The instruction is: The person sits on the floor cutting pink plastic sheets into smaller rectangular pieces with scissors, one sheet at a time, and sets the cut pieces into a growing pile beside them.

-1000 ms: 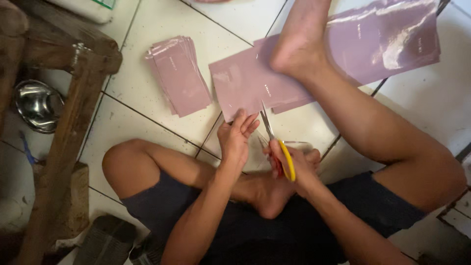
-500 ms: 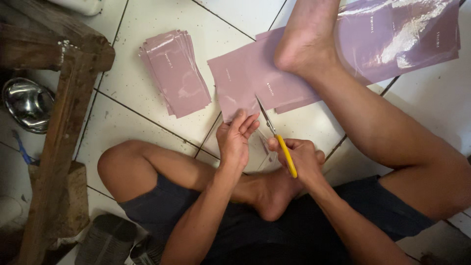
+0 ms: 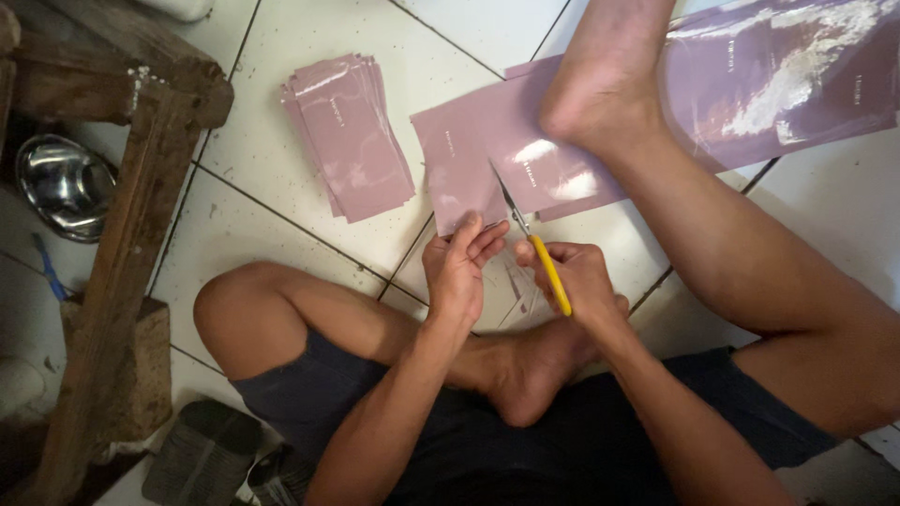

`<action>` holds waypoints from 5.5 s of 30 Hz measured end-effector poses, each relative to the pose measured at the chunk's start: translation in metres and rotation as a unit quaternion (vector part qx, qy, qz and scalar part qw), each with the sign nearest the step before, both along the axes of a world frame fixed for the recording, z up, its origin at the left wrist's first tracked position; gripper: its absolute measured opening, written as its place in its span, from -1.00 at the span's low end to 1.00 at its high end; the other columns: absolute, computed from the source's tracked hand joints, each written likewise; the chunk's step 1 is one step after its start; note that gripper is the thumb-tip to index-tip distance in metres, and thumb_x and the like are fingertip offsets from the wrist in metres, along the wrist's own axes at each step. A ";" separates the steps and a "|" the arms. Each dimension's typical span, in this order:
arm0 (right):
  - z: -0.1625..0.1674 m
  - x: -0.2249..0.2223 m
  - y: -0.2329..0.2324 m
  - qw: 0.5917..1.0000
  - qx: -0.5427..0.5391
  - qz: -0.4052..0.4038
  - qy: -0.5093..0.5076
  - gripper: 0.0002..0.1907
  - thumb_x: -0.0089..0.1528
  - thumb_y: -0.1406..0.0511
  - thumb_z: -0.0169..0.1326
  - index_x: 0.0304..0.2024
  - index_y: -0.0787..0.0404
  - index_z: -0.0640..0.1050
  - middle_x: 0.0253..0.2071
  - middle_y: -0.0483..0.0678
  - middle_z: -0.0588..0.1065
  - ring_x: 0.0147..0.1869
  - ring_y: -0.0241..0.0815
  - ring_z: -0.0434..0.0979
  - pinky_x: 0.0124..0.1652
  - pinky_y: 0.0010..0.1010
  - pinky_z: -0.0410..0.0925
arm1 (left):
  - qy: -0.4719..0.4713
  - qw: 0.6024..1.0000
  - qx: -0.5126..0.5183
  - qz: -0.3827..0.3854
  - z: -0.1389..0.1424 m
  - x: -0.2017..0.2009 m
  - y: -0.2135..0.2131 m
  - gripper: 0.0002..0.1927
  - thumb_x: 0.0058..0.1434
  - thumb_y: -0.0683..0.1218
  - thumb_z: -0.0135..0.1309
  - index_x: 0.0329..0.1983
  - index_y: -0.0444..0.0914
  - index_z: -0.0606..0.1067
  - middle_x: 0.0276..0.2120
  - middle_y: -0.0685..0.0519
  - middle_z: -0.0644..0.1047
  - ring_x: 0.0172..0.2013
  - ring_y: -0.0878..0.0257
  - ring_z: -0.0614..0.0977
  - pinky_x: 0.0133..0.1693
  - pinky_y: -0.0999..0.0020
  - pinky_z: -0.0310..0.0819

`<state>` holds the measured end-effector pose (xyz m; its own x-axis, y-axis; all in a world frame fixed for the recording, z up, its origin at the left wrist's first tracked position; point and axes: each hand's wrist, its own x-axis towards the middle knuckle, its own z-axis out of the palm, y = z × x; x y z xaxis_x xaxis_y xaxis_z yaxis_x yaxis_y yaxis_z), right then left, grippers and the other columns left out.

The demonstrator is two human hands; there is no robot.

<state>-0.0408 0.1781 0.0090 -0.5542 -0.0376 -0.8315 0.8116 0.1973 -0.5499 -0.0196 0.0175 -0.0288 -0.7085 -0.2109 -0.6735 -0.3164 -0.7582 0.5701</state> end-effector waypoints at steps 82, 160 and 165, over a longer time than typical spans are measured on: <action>0.002 0.086 0.007 0.980 -0.173 -0.073 -0.073 -0.33 0.22 -0.21 -0.14 -0.11 0.20 0.59 -0.54 -0.15 0.39 -0.54 -0.30 0.36 -0.53 -0.42 0.28 | 0.023 1.000 -0.022 0.002 -0.022 -0.006 0.001 -0.69 0.31 -0.10 0.13 0.00 -0.41 0.46 -0.13 -0.06 0.55 -0.15 0.05 0.70 -0.19 0.23 0.68; 0.033 0.083 0.018 0.982 0.040 -0.023 0.185 -0.55 0.34 0.14 0.13 -0.42 0.43 0.66 -0.74 -0.11 0.33 -0.73 -0.32 0.24 -0.69 -0.44 0.11 | -0.026 0.949 -0.230 -0.215 -0.017 -0.044 0.031 -0.59 0.31 0.02 0.21 -0.03 -0.45 0.65 -0.41 -0.13 0.44 -0.52 0.20 0.39 -0.52 0.32 0.27; 0.050 0.111 0.040 0.995 -0.080 -0.030 0.058 -0.42 0.36 -0.02 -0.16 -0.27 0.34 0.61 -0.72 -0.12 0.33 -0.76 -0.28 0.25 -0.71 -0.43 0.14 | 0.013 0.995 -0.084 -0.053 -0.013 -0.021 -0.002 -0.62 0.21 -0.03 0.12 0.00 -0.35 0.49 -0.21 0.05 0.59 -0.33 0.19 0.66 -0.35 0.34 0.60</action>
<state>0.0697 0.2182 0.0586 -0.6520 -0.1280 -0.7473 0.7480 0.0527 -0.6616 -0.0410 0.0154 -0.0414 -0.7490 -0.2422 -0.6168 -0.3730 -0.6153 0.6945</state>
